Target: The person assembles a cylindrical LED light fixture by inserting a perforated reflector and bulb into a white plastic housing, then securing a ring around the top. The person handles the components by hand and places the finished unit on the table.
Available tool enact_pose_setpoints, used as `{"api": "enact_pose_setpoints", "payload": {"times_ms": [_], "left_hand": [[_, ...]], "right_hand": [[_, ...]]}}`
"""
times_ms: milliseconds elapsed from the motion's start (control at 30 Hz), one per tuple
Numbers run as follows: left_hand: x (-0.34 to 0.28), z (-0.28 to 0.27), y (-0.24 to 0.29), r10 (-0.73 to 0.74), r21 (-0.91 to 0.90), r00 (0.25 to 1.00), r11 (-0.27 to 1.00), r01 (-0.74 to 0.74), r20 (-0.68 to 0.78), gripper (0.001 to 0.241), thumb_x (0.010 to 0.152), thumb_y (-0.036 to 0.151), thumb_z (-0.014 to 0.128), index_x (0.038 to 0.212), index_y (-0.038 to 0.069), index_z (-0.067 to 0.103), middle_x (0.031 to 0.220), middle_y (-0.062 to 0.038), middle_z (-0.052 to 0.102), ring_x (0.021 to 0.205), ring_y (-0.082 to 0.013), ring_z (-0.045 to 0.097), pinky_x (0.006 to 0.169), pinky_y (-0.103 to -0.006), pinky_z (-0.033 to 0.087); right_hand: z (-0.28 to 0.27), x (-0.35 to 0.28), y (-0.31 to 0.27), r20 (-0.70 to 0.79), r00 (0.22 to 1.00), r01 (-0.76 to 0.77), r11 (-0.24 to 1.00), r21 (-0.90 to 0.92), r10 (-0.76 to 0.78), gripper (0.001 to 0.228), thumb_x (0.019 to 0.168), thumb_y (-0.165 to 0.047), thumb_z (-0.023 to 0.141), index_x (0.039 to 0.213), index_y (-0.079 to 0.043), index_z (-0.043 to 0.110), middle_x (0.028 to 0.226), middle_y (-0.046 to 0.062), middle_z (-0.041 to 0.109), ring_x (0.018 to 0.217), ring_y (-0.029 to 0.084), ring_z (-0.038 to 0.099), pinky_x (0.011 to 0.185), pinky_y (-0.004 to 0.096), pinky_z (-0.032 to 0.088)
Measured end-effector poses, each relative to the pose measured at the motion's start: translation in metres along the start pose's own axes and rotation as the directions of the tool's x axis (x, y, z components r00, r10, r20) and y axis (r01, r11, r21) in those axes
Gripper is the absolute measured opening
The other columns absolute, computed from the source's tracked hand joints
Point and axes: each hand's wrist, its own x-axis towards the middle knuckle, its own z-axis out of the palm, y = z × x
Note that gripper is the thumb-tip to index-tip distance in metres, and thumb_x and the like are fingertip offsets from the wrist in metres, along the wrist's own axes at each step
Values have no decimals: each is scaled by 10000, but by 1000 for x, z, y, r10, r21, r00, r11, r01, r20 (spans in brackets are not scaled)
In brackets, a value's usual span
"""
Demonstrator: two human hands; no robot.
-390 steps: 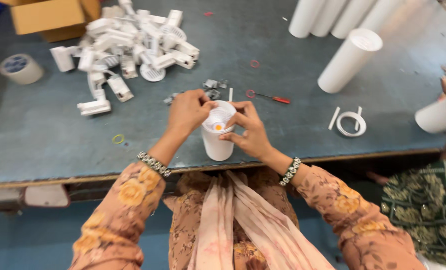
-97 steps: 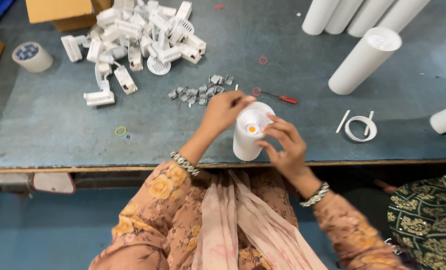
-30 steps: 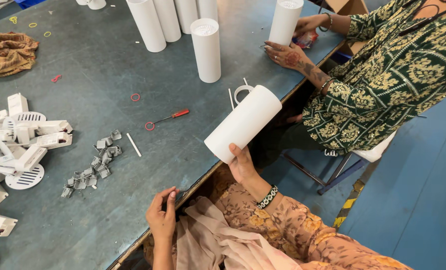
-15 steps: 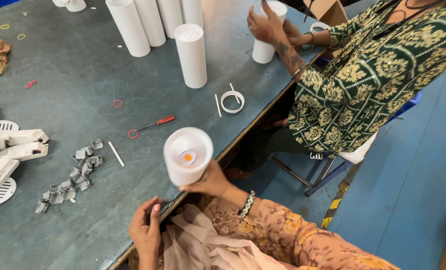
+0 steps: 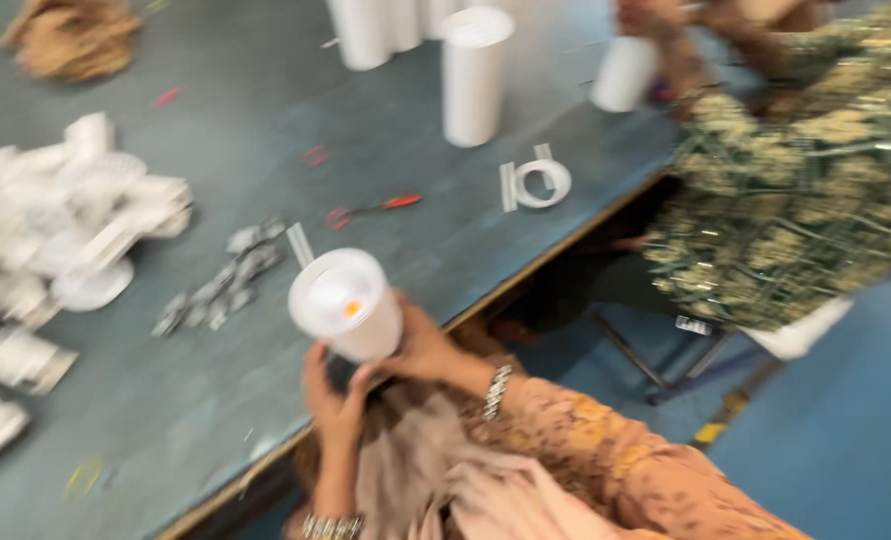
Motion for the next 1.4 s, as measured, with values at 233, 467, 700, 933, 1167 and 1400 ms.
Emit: {"api": "enact_pose_setpoints", "payload": {"times_ms": [233,467,700,933,1167,1400], "left_hand": [[25,-20,25,-274,-582,946,746,323,173,514,982,353,680,1346,-6,627,1298,-105,684,1249,-203,617,1117,-343,447],[123,-69,112,-38,-79,996,996,44,77,339,946,297,713,1190,62,706,1088,-78,737,949,-153,718,824,-320,578],[147,-48,144,-106,184,961,981,59,255,206,887,215,694,997,51,751,906,-106,735,846,-244,729,766,-363,557],[141,-37,149,-89,131,982,989,68,166,166,883,195,692,925,40,735,841,-98,706,753,-237,707,687,-369,543],[134,-34,146,-101,82,987,992,91,123,146,894,167,699,919,26,728,819,-95,686,708,-214,693,663,-342,539],[137,-32,146,-82,51,991,996,76,110,166,916,194,694,939,32,726,856,-89,690,737,-192,711,689,-322,560]], "right_hand": [[-29,2,-39,-4,983,179,965,-193,-183,961,761,-394,889,1508,-22,412,1480,185,493,1375,347,484,1125,444,412],[-69,27,-128,-10,788,542,701,-464,-615,534,811,-352,901,1178,-53,655,1213,106,632,1261,320,630,1070,426,532],[-63,58,-137,114,784,601,699,-389,-611,450,680,-311,956,911,-50,672,1059,83,638,1157,286,638,989,395,540],[-70,58,-105,155,907,403,914,-54,-391,316,681,-140,932,836,-74,665,982,22,628,1187,230,559,993,347,482],[-61,53,-74,86,920,363,915,173,-381,276,705,-133,928,843,-87,693,942,-16,643,1196,199,525,1028,342,474],[-53,54,-68,52,900,411,882,230,-433,284,784,-160,913,925,-85,678,1055,-5,626,1302,209,513,1088,359,486]]}}
